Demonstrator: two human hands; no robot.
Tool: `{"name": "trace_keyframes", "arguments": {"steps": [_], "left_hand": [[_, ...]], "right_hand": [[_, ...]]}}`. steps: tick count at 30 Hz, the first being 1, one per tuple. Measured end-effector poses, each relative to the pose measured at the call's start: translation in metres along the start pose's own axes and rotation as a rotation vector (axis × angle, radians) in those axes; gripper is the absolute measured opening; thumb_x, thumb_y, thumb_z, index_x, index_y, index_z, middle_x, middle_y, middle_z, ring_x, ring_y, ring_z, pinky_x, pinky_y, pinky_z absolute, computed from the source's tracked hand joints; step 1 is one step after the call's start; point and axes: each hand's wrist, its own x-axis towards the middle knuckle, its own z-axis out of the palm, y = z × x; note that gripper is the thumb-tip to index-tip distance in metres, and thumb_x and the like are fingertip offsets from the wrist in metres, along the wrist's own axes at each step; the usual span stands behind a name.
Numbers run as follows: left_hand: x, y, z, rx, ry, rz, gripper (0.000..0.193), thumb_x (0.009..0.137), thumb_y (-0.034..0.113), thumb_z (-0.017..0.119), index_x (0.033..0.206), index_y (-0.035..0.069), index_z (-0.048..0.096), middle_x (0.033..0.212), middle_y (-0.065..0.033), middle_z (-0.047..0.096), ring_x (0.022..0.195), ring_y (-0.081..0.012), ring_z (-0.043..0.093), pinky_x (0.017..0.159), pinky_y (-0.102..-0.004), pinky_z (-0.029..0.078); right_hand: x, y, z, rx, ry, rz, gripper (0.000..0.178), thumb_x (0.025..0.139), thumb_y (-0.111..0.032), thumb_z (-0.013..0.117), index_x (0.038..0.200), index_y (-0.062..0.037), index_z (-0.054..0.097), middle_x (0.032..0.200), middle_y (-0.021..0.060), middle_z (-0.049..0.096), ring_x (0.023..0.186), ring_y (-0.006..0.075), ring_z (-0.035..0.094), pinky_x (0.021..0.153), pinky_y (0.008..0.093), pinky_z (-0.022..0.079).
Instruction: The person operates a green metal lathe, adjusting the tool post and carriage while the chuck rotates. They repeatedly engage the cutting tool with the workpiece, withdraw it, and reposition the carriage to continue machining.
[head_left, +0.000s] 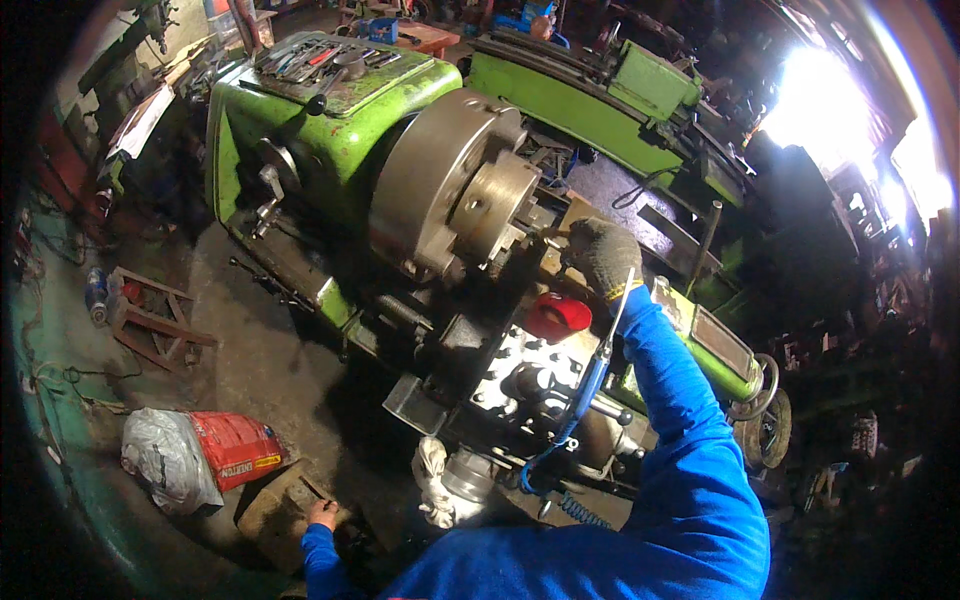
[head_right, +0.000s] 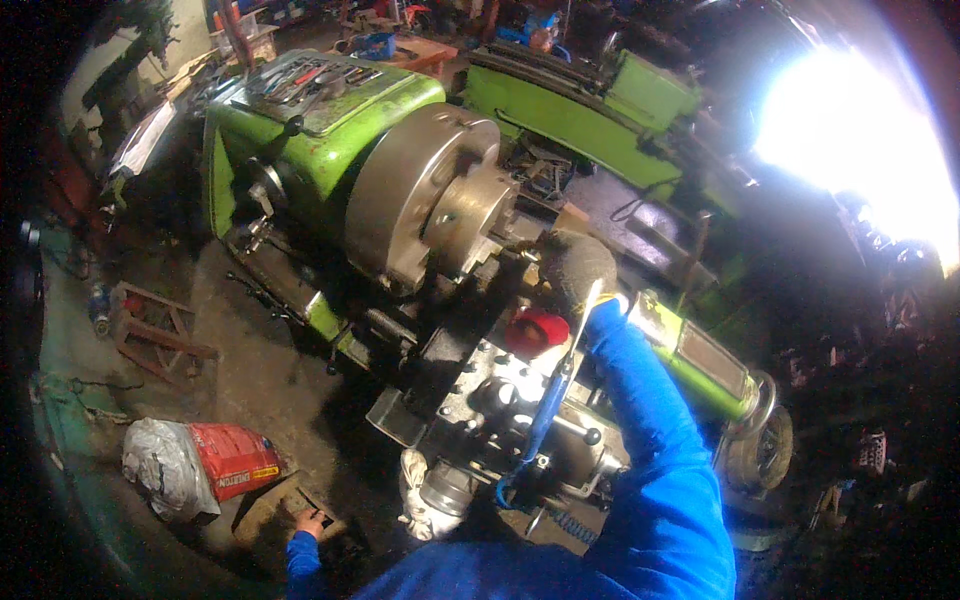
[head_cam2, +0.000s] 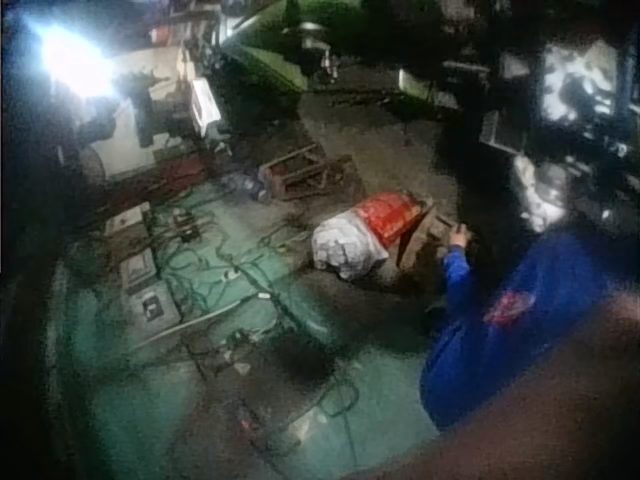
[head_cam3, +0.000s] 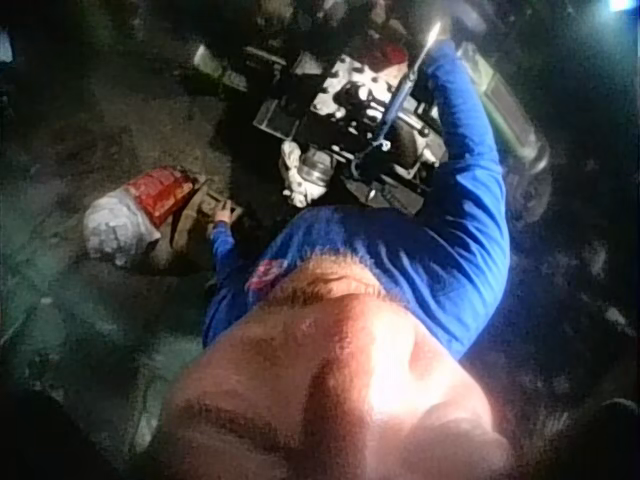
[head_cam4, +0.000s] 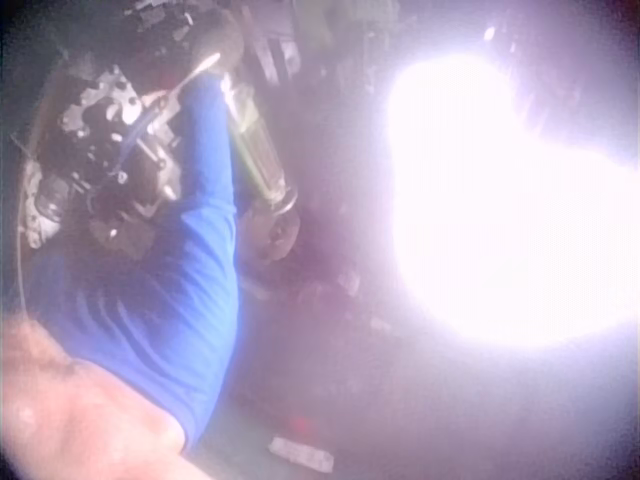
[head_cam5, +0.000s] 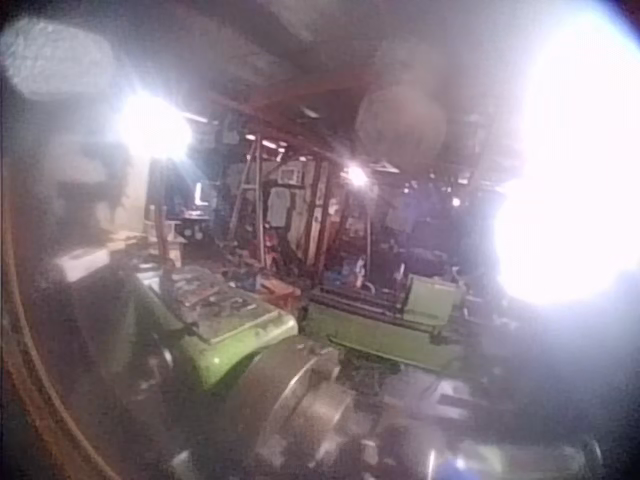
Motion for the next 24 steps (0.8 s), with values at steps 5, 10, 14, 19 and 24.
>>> {"name": "trace_keyframes", "arguments": {"steps": [5, 10, 14, 19, 24], "left_hand": [[-0.001, -0.009, 0.005, 0.035, -0.027, -0.051, 0.052, 0.094, 0.038, 0.075, 0.128, -0.002, 0.070, 0.129, -0.0222, 0.071, 0.119, -0.0351, 0.067, 0.105, -0.0427, 0.051], [-0.013, 0.009, 0.004, -0.034, -0.029, -0.071, 0.049, 0.095, 0.036, 0.075, 0.129, 0.001, 0.070, 0.126, -0.0199, 0.072, 0.114, -0.0334, 0.069, 0.095, -0.0424, 0.056], [-0.001, -0.017, 0.012, -0.106, 0.069, -0.019, 0.045, 0.096, 0.032, 0.075, 0.130, 0.003, 0.070, 0.120, -0.0183, 0.073, 0.104, -0.0310, 0.072, 0.081, -0.0405, 0.061], [-0.025, -0.032, 0.007, -0.181, 0.082, 0.034, 0.046, 0.093, 0.038, 0.075, 0.121, 0.001, 0.074, 0.120, -0.0210, 0.073, 0.113, -0.0379, 0.068, 0.101, -0.0443, 0.053], [-0.057, -0.026, 0.005, -0.078, 0.026, -0.058, 0.038, 0.094, 0.034, 0.075, 0.114, 0.001, 0.074, 0.100, -0.0181, 0.075, 0.085, -0.0337, 0.070, 0.078, -0.0444, 0.057]], "right_hand": [[-0.004, 0.006, -0.003, 0.023, 0.020, -0.034, 0.025, 0.083, -0.030, 0.076, 0.102, -0.0134, 0.078, 0.097, 0.0151, 0.075, 0.091, 0.0376, 0.072, 0.080, 0.0465, 0.058], [-0.004, 0.007, -0.003, -0.095, -0.033, -0.021, 0.027, 0.082, -0.030, 0.080, 0.102, -0.0122, 0.079, 0.093, 0.0156, 0.074, 0.089, 0.0391, 0.071, 0.078, 0.0467, 0.057], [-0.023, 0.021, -0.018, 0.479, 0.166, 0.273, 0.026, 0.089, -0.020, 0.073, 0.111, -0.0059, 0.078, 0.100, 0.0156, 0.078, 0.091, 0.0289, 0.076, 0.082, 0.0376, 0.058], [-0.084, 0.047, -0.064, 0.739, 0.104, 0.537, 0.028, 0.092, -0.023, 0.073, 0.108, -0.0009, 0.076, 0.091, 0.0114, 0.075, 0.085, 0.0196, 0.071, 0.076, 0.0349, 0.055], [-0.148, 0.076, -0.043, 0.690, 0.163, 0.479, 0.027, 0.092, -0.025, 0.072, 0.104, -0.0009, 0.076, 0.088, 0.0125, 0.074, 0.079, 0.0206, 0.070, 0.076, 0.0369, 0.055]]}}
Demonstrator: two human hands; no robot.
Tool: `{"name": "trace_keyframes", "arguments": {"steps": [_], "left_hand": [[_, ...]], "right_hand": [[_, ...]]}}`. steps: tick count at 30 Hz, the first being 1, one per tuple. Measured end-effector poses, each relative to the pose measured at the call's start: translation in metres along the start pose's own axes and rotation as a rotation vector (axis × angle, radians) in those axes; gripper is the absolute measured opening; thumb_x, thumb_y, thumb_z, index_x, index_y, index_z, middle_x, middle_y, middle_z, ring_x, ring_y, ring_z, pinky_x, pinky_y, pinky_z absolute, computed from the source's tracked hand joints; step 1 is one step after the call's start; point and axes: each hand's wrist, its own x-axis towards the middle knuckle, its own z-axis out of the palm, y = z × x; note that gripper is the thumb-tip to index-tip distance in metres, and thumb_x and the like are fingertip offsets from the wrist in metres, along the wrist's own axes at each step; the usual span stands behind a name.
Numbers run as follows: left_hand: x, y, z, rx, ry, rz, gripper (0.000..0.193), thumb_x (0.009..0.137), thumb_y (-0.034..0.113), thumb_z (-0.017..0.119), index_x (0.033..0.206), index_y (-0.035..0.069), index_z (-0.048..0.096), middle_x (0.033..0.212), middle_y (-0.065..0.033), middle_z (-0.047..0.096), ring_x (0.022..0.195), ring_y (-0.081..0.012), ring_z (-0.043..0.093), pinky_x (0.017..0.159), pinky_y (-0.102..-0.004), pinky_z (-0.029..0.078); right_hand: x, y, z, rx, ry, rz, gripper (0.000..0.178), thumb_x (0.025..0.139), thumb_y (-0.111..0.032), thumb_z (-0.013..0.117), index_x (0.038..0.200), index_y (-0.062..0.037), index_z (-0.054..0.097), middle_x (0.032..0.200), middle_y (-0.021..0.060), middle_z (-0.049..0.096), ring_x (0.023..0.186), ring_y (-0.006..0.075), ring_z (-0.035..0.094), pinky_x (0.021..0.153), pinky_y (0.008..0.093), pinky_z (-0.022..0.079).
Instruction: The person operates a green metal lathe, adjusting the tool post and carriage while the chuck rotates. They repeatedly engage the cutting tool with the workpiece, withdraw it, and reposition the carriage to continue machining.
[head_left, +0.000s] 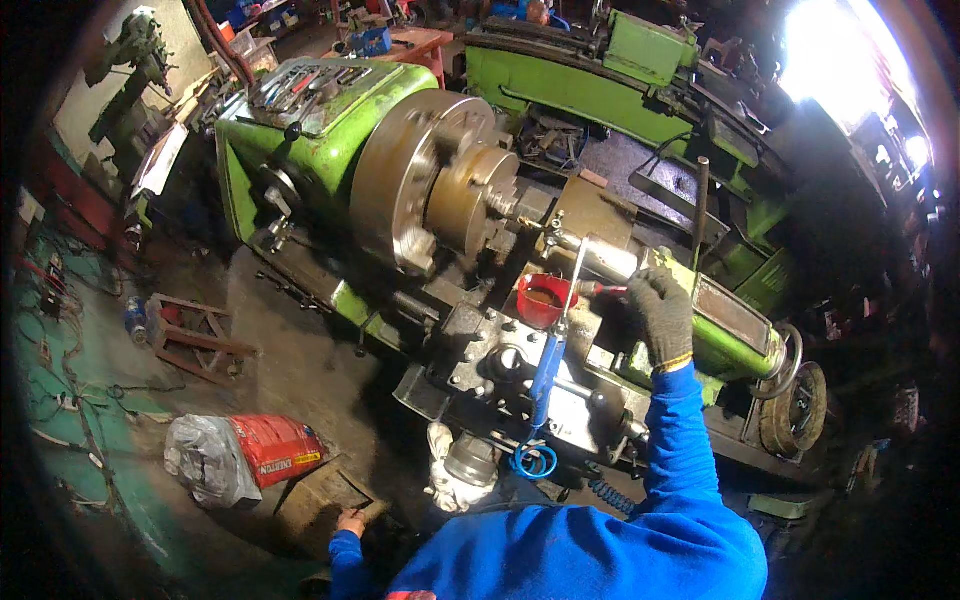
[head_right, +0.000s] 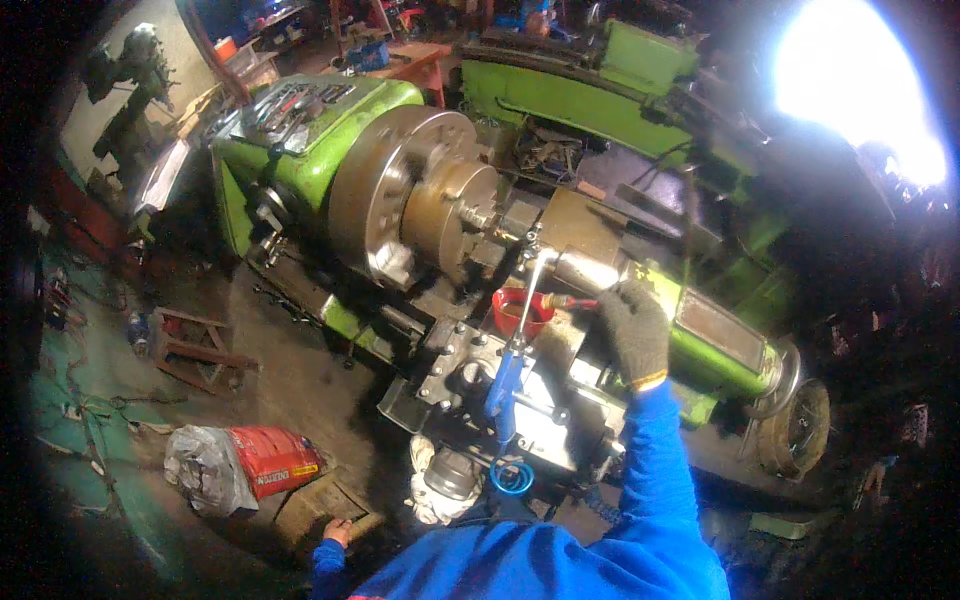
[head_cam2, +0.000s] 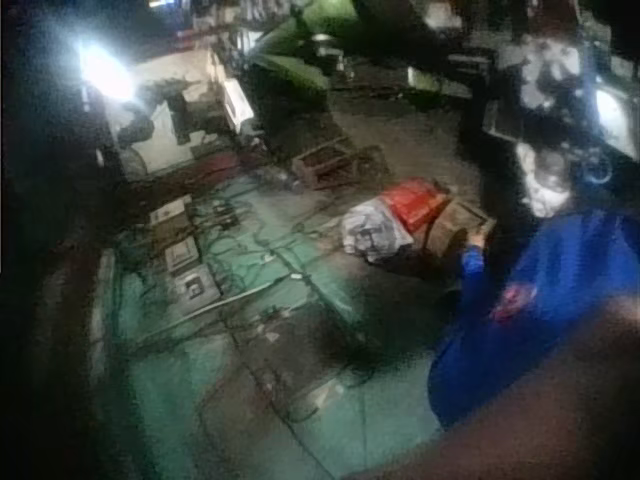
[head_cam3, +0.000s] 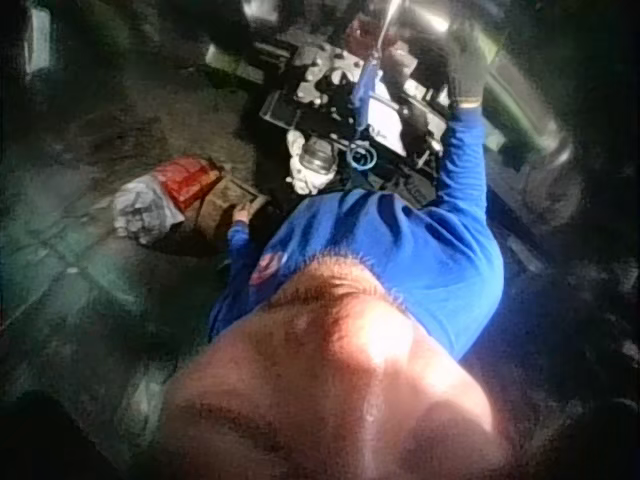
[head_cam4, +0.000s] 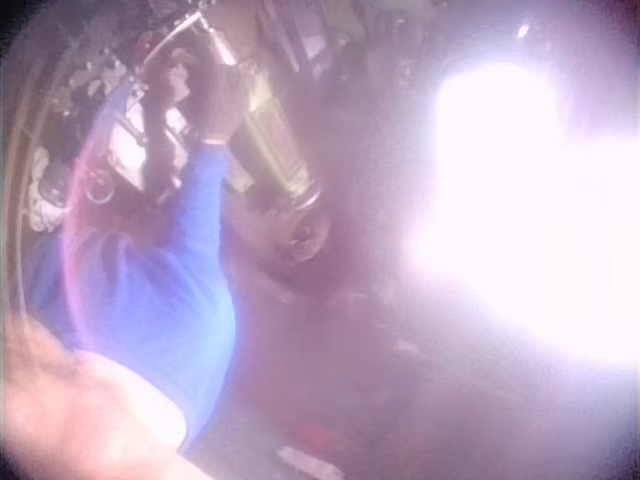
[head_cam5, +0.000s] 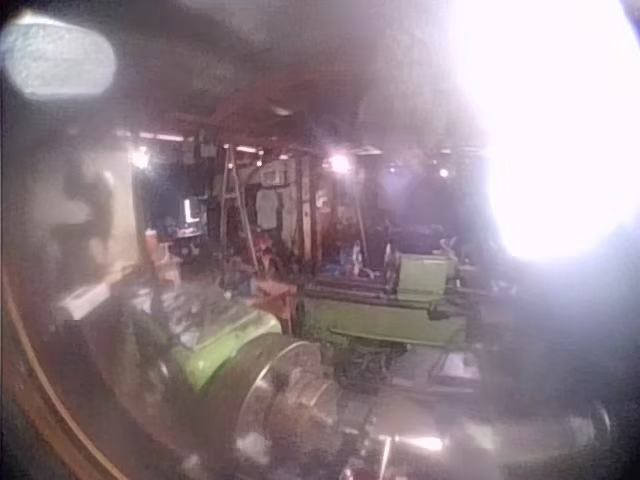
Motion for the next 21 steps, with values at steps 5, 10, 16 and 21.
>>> {"name": "trace_keyframes", "arguments": {"steps": [5, 10, 16, 21], "left_hand": [[0.007, 0.010, 0.000, 0.062, -0.118, -0.135, 0.051, 0.096, 0.038, 0.072, 0.131, 0.001, 0.067, 0.108, -0.0195, 0.075, 0.090, -0.0321, 0.072, 0.082, -0.0443, 0.059], [0.045, 0.002, 0.003, -0.217, -0.158, -0.018, 0.049, 0.098, 0.038, 0.073, 0.131, 0.002, 0.068, 0.109, -0.0144, 0.075, 0.092, -0.0250, 0.072, 0.084, -0.0409, 0.059], [0.049, 0.014, -0.003, -0.219, -0.137, -0.020, 0.045, 0.099, 0.038, 0.073, 0.125, 0.002, 0.068, 0.108, -0.0132, 0.075, 0.085, -0.0241, 0.071, 0.073, -0.0371, 0.059], [0.059, -0.046, -0.003, 0.162, -0.344, 0.054, 0.044, 0.103, 0.043, 0.060, 0.133, 0.010, 0.064, 0.113, -0.0109, 0.071, 0.090, -0.0267, 0.074, 0.061, -0.0412, 0.057]], "right_hand": [[-0.011, -0.017, 0.030, -0.325, -0.102, -0.104, 0.039, 0.094, -0.040, 0.065, 0.113, -0.0078, 0.076, 0.107, 0.0228, 0.075, 0.102, 0.0386, 0.073, 0.090, 0.0468, 0.056], [-0.023, -0.041, 0.041, -0.308, -0.058, 0.050, 0.046, 0.095, -0.044, 0.065, 0.124, -0.0098, 0.073, 0.115, 0.0241, 0.073, 0.109, 0.0418, 0.070, 0.095, 0.0515, 0.054], [-0.071, -0.066, 0.034, 0.084, 0.114, -0.107, 0.031, 0.097, -0.031, 0.069, 0.107, -0.0018, 0.074, 0.086, 0.0094, 0.073, 0.079, 0.0182, 0.069, 0.075, 0.0343, 0.056], [-0.106, -0.095, 0.052, -0.304, 0.086, -0.039, 0.037, 0.097, -0.034, 0.062, 0.127, -0.0132, 0.070, 0.118, 0.0153, 0.073, 0.107, 0.0332, 0.069, 0.095, 0.0430, 0.054]]}}
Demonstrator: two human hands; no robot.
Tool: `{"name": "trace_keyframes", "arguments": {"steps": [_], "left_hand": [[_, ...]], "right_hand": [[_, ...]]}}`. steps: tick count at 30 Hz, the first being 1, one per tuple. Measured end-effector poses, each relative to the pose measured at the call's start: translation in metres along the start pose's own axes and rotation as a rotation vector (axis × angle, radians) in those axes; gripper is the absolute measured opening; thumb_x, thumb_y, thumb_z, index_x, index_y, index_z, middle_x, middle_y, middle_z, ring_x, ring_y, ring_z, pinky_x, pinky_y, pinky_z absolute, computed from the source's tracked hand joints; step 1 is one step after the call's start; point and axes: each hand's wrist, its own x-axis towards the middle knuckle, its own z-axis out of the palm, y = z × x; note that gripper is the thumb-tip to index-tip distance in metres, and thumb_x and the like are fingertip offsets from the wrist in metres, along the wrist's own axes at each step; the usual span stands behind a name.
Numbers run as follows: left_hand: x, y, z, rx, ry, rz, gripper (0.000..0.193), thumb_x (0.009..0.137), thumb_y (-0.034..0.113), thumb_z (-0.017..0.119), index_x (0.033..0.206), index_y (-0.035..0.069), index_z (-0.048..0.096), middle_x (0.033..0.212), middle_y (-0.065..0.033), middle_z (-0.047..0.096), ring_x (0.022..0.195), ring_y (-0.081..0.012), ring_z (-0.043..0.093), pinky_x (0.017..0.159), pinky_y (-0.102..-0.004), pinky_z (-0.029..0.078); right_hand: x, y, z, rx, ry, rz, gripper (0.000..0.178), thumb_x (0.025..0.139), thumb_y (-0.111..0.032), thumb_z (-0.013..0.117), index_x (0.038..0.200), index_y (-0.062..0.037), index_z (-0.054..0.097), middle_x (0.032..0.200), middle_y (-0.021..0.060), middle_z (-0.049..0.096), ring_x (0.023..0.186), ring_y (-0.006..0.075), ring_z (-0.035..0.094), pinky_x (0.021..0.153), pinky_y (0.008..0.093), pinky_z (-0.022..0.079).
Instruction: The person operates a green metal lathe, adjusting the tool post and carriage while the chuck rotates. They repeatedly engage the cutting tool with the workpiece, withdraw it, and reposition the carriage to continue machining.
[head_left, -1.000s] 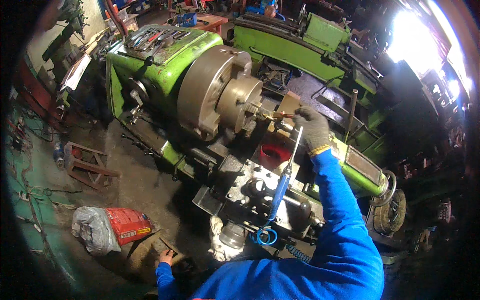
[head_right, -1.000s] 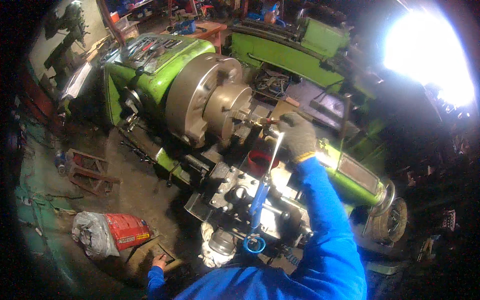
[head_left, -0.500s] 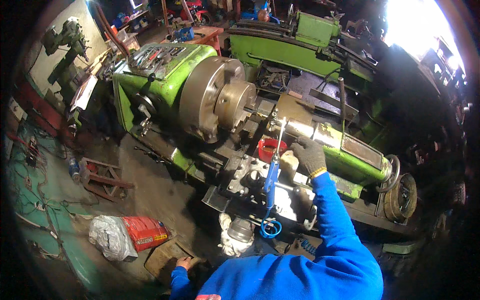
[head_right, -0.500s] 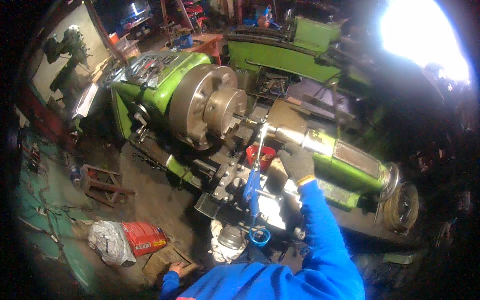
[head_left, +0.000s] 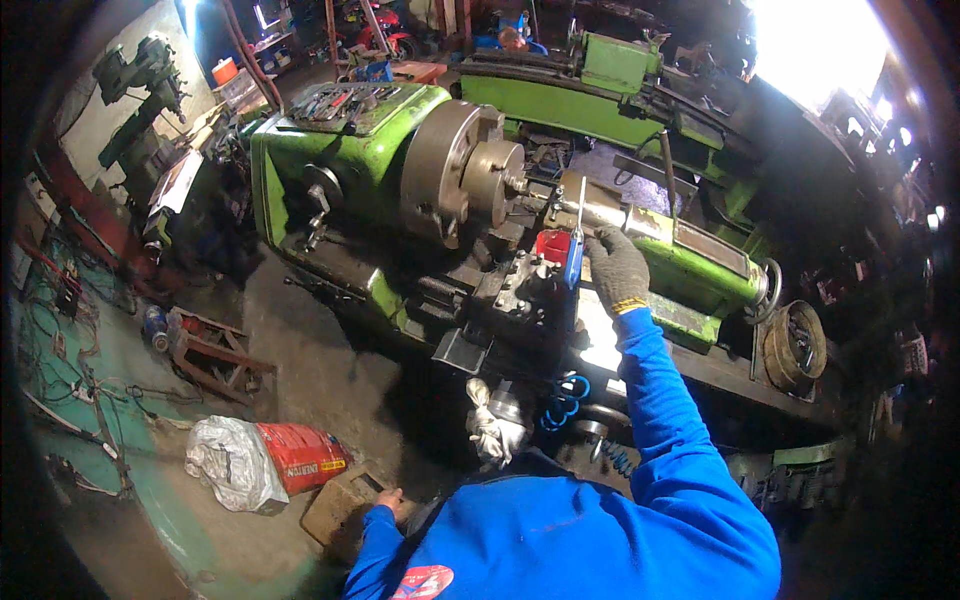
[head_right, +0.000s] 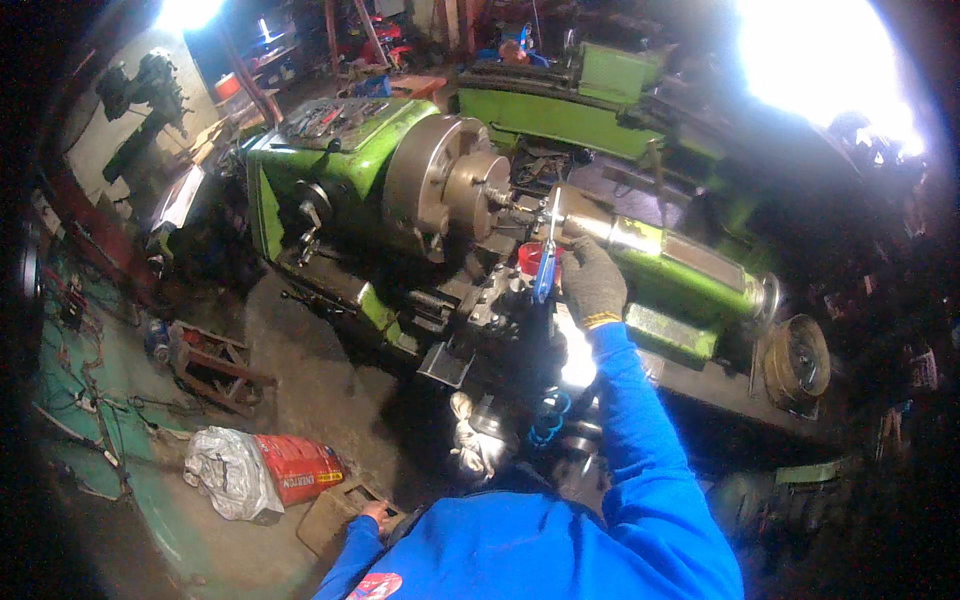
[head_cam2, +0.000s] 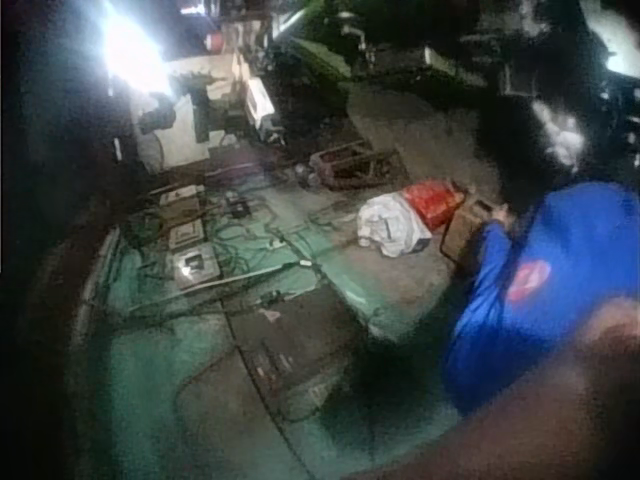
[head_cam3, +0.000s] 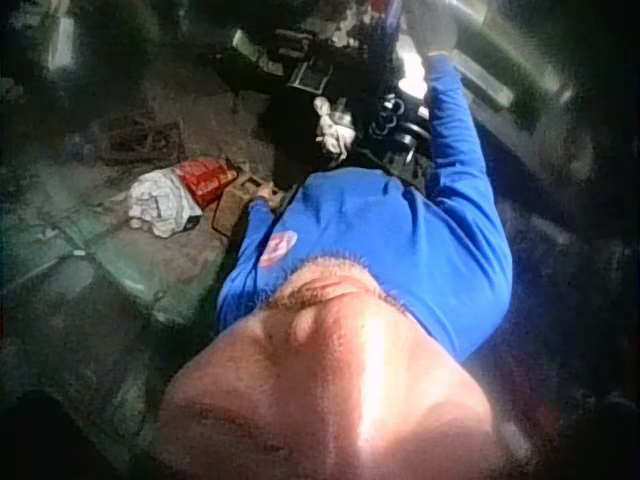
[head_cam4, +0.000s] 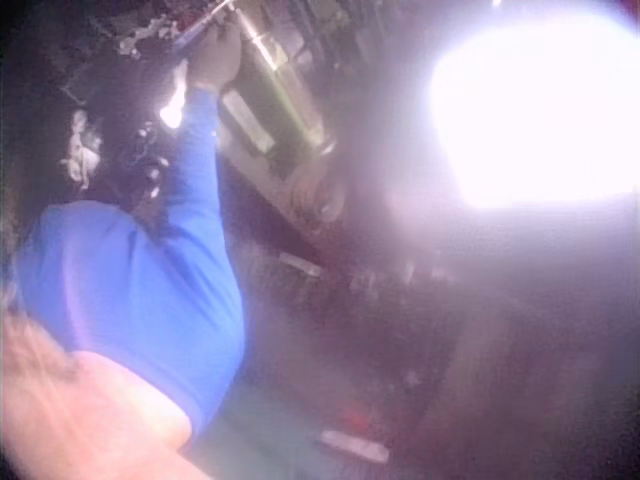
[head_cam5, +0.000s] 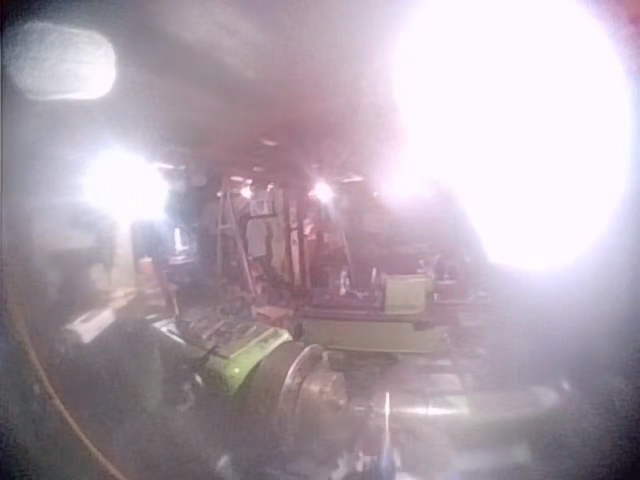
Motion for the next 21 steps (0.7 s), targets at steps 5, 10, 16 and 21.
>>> {"name": "trace_keyframes", "arguments": {"steps": [5, 10, 16, 21], "left_hand": [[-0.001, -0.011, 0.005, -0.269, -0.091, -0.162, 0.046, 0.102, 0.034, 0.063, 0.128, -0.005, 0.066, 0.129, -0.0195, 0.069, 0.112, -0.0322, 0.071, 0.080, -0.0424, 0.065], [0.000, -0.003, 0.002, -0.338, 0.002, -0.127, 0.044, 0.103, 0.032, 0.061, 0.124, -0.006, 0.065, 0.117, -0.0200, 0.072, 0.094, -0.0324, 0.074, 0.074, -0.0425, 0.066], [-0.001, 0.018, -0.020, -0.253, -0.009, -0.121, 0.042, 0.105, 0.039, 0.059, 0.131, 0.005, 0.062, 0.111, -0.0112, 0.071, 0.078, -0.0245, 0.073, 0.055, -0.0392, 0.056], [0.023, 0.037, -0.048, -0.187, -0.007, -0.145, 0.048, 0.105, 0.046, 0.060, 0.140, 0.014, 0.056, 0.121, -0.0078, 0.068, 0.089, -0.0236, 0.074, 0.062, -0.0421, 0.056]], "right_hand": [[-0.014, -0.017, -0.006, -0.163, -0.015, 0.057, 0.036, 0.097, -0.036, 0.058, 0.118, -0.0142, 0.076, 0.117, 0.0186, 0.074, 0.110, 0.0401, 0.069, 0.096, 0.0483, 0.054], [-0.008, -0.026, -0.008, -0.298, -0.150, 0.131, 0.035, 0.095, -0.031, 0.055, 0.117, -0.0153, 0.077, 0.122, 0.0184, 0.073, 0.114, 0.0406, 0.068, 0.099, 0.0504, 0.054], [-0.001, -0.017, 0.001, -0.357, -0.133, 0.210, 0.033, 0.092, -0.025, 0.056, 0.115, -0.0148, 0.077, 0.125, 0.0174, 0.072, 0.118, 0.0402, 0.068, 0.101, 0.0496, 0.054], [0.000, -0.014, 0.001, -0.380, -0.153, 0.234, 0.034, 0.090, -0.026, 0.057, 0.115, -0.0140, 0.078, 0.125, 0.0174, 0.073, 0.118, 0.0396, 0.068, 0.101, 0.0497, 0.054]]}}
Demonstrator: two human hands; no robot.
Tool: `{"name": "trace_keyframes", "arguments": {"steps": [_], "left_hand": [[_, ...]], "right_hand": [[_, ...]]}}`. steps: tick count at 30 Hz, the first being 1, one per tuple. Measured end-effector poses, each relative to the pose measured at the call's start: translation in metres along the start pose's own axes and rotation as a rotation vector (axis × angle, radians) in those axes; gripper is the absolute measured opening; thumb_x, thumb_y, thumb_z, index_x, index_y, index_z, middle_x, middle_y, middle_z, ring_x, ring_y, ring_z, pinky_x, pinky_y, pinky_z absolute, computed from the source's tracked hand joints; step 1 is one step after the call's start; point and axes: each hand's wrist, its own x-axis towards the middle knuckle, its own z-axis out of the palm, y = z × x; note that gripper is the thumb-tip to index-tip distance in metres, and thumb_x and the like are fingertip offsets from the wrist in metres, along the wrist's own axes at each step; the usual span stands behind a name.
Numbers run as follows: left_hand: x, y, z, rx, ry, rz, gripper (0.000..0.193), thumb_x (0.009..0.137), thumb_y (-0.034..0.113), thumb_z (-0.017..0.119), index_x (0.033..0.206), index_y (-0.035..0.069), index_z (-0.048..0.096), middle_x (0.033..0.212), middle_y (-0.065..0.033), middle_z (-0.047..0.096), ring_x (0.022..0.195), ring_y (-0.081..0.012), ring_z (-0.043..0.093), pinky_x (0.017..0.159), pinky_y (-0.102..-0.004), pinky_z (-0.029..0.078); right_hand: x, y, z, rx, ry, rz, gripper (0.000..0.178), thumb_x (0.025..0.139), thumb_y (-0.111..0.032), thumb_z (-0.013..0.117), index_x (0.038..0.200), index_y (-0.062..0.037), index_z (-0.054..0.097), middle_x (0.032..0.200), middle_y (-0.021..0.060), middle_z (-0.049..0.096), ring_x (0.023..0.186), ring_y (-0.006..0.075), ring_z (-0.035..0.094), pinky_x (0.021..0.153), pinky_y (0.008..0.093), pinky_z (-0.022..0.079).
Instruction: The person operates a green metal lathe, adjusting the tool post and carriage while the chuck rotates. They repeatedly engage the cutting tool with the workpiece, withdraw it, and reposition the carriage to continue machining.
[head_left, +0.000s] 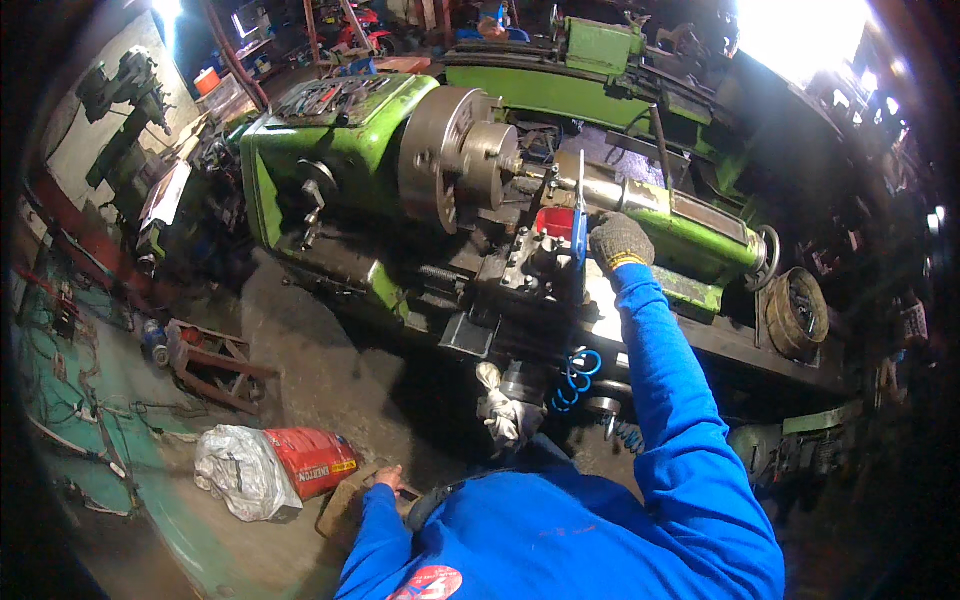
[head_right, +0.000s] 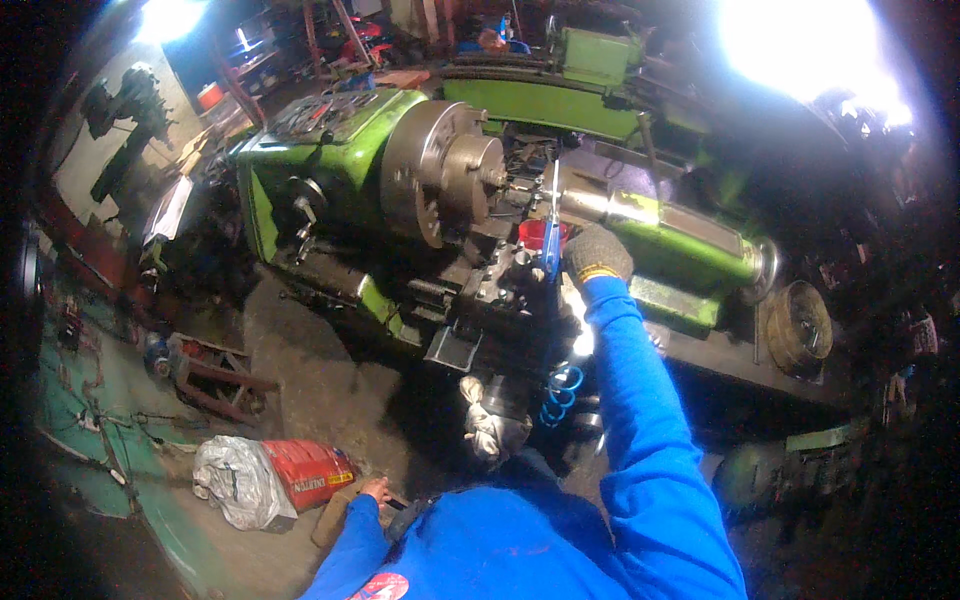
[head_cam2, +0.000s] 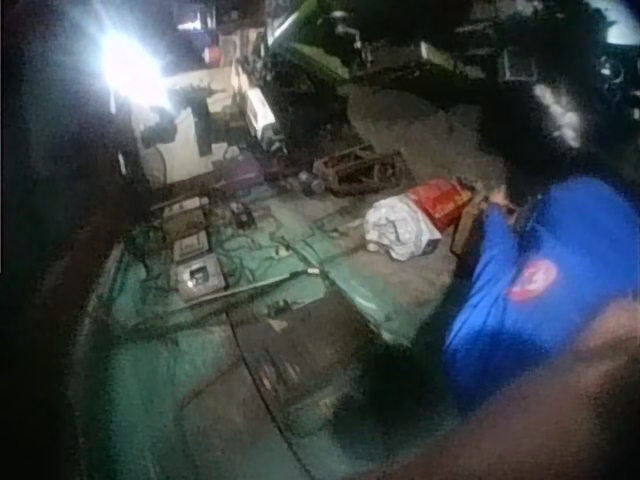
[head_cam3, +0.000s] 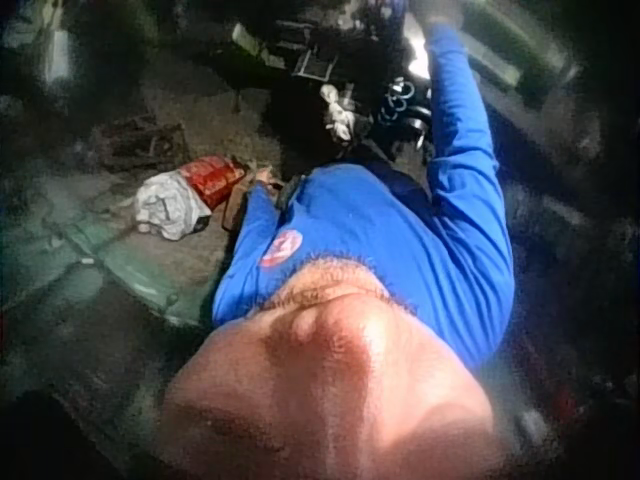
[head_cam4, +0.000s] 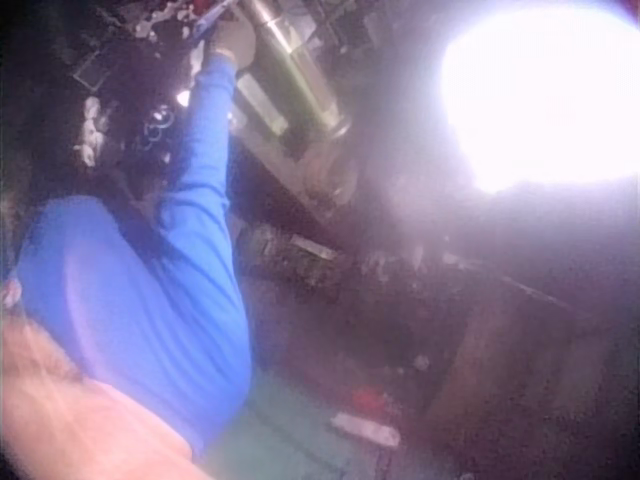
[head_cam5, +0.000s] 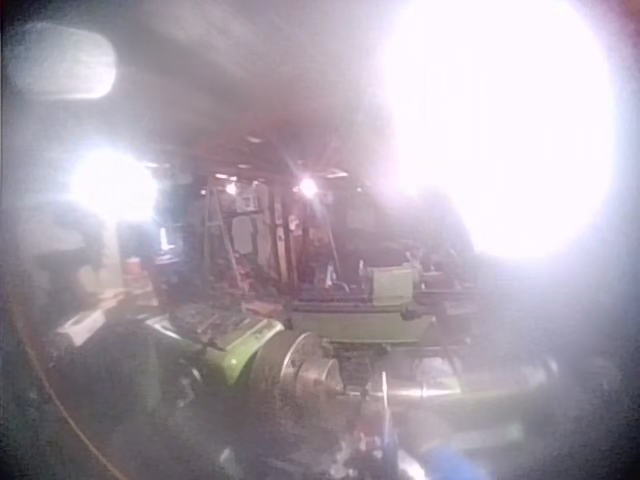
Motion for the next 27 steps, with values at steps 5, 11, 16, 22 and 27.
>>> {"name": "trace_keyframes", "arguments": {"steps": [5, 11, 16, 22, 27], "left_hand": [[0.008, 0.043, 0.002, -0.129, -0.033, 0.081, 0.049, 0.102, 0.046, 0.063, 0.140, 0.014, 0.060, 0.114, -0.0068, 0.069, 0.082, -0.0207, 0.070, 0.057, -0.0355, 0.051], [-0.010, 0.094, 0.052, -0.057, 0.004, 0.181, 0.041, 0.100, 0.039, 0.069, 0.124, 0.006, 0.069, 0.102, -0.0086, 0.073, 0.078, -0.0181, 0.070, 0.056, -0.0328, 0.054], [0.013, 0.081, 0.079, -0.113, 0.020, 0.363, 0.028, 0.096, 0.028, 0.075, 0.111, 0.004, 0.073, 0.089, -0.0085, 0.074, 0.069, -0.0184, 0.068, 0.059, -0.0365, 0.056], [-0.008, 0.086, 0.085, 0.205, 0.034, 0.399, 0.035, 0.096, 0.035, 0.074, 0.110, 0.003, 0.076, 0.088, -0.0113, 0.076, 0.076, -0.0212, 0.071, 0.075, -0.0392, 0.058], [-0.015, 0.090, 0.080, 0.192, -0.026, 0.289, 0.039, 0.096, 0.038, 0.073, 0.114, 0.003, 0.076, 0.093, -0.0133, 0.077, 0.082, -0.0249, 0.074, 0.081, -0.0397, 0.058]], "right_hand": [[-0.009, -0.011, -0.017, -0.009, -0.036, 0.024, 0.039, 0.090, -0.040, 0.067, 0.117, -0.0161, 0.079, 0.124, 0.0168, 0.074, 0.117, 0.0367, 0.070, 0.099, 0.0470, 0.056], [-0.004, -0.009, -0.013, -0.026, -0.046, -0.001, 0.041, 0.090, -0.041, 0.067, 0.118, -0.0156, 0.079, 0.126, 0.0172, 0.073, 0.118, 0.0375, 0.070, 0.100, 0.0474, 0.056], [-0.004, -0.009, -0.012, 0.010, -0.052, 0.047, 0.038, 0.091, -0.038, 0.062, 0.118, -0.0158, 0.078, 0.126, 0.0180, 0.073, 0.119, 0.0387, 0.069, 0.102, 0.0478, 0.055], [0.000, -0.006, -0.005, 0.008, -0.036, 0.072, 0.036, 0.091, -0.036, 0.060, 0.116, -0.0168, 0.079, 0.125, 0.0179, 0.073, 0.119, 0.0383, 0.068, 0.102, 0.0477, 0.055], [0.002, -0.005, -0.003, 0.017, -0.013, 0.082, 0.035, 0.091, -0.037, 0.061, 0.114, -0.0168, 0.079, 0.125, 0.0178, 0.073, 0.119, 0.0379, 0.069, 0.101, 0.0479, 0.055]]}}
